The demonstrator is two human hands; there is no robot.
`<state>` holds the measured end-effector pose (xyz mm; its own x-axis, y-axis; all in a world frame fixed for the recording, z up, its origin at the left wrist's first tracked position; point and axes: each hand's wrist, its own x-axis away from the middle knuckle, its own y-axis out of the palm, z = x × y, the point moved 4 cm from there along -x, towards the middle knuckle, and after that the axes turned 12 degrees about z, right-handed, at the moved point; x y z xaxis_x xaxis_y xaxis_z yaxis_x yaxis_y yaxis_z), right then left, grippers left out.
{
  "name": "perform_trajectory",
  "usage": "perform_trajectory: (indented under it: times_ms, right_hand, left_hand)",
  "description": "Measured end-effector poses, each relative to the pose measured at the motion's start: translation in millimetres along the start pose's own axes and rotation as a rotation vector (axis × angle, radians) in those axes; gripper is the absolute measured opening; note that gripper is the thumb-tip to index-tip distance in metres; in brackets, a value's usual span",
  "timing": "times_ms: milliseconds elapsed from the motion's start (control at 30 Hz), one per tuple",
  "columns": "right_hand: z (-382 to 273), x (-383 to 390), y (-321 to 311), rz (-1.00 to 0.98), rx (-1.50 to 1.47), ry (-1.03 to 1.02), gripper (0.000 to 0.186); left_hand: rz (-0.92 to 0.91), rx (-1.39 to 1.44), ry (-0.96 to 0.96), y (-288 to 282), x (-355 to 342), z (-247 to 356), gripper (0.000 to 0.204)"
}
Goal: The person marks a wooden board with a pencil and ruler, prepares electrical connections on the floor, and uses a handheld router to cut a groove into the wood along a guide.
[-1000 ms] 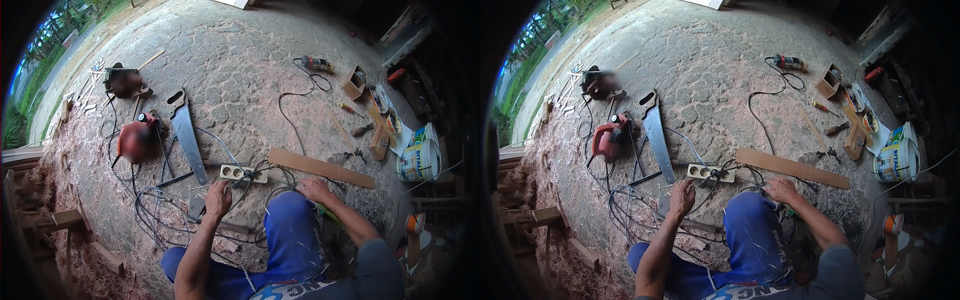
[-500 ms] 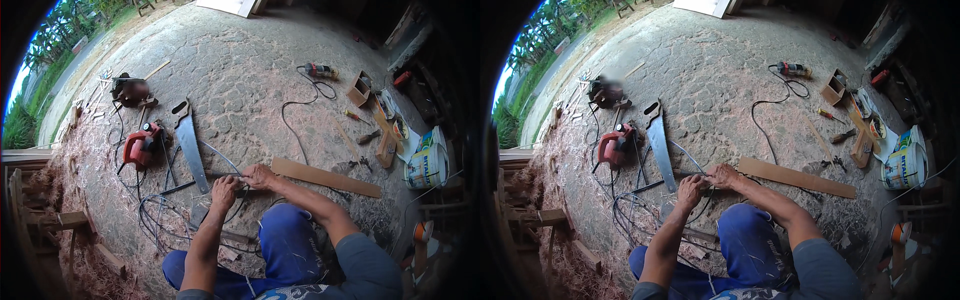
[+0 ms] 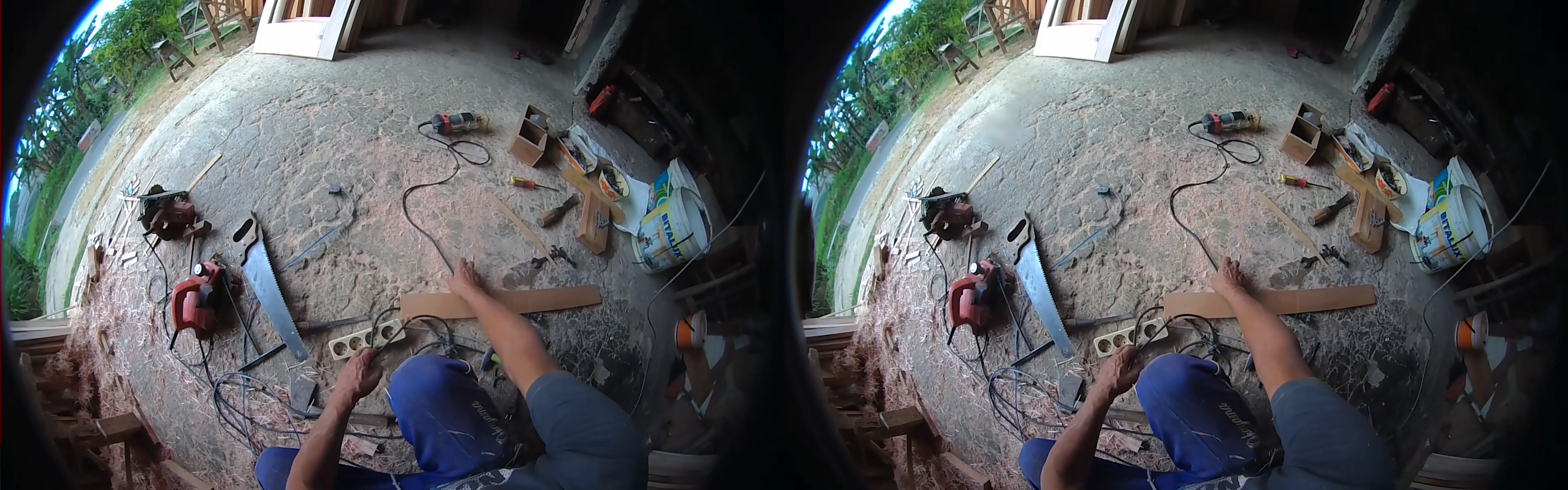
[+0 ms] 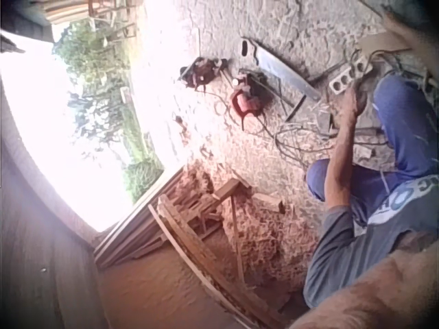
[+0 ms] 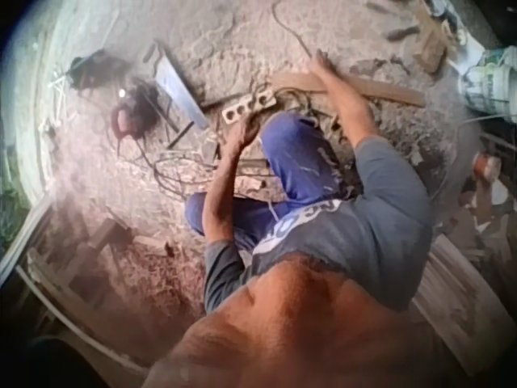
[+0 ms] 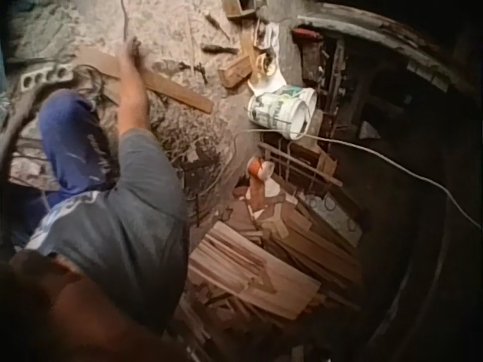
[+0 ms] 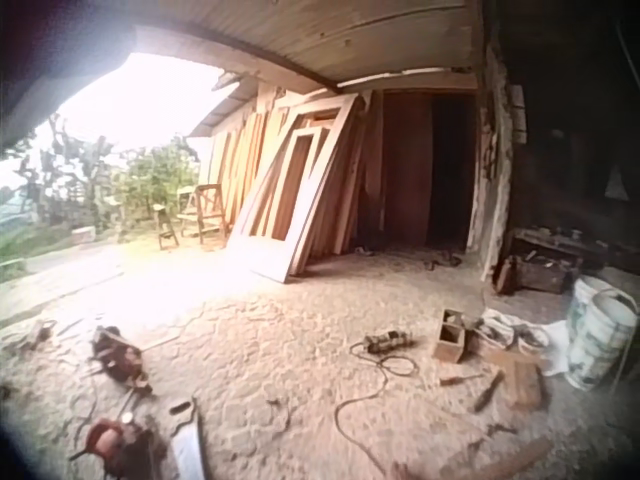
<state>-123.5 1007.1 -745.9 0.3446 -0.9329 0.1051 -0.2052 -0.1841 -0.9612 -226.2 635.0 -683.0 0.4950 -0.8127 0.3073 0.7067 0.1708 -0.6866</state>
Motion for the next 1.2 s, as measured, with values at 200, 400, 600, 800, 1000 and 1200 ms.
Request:
perform_trajectory:
  times_ms: [200,400,600,800,1000,1200]
  right_hand:
    - [-25,-23,-11,-0.192,-0.266,-0.306,0.027]
    - [-157,0,-162,-0.608,-1.587,0.094,0.024]
    - [-246,101,-236,-0.951,-1.801,-0.142,0.019]
    - [-275,166,-249,-1.014,-1.707,-0.358,0.018]
    - [-175,189,-166,-1.262,-1.425,0.007,0.016]
    - [-100,144,-135,-0.426,-0.766,-0.562,0.039]
  left_hand:
    - [-0.152,-0.076,0.4,91,28,-25,0.034]
    - [-0.234,-0.318,0.027,25,30,17,0.023]
    - [0.991,0.288,0.034,-172,18,111,0.063]
    - [0.616,1.8,0.19,-228,36,109,0.076]
    - [1.025,1.652,-0.355,-159,15,73,0.074]
    - [0.821,0.288,-0.482,-16,29,9,0.038]
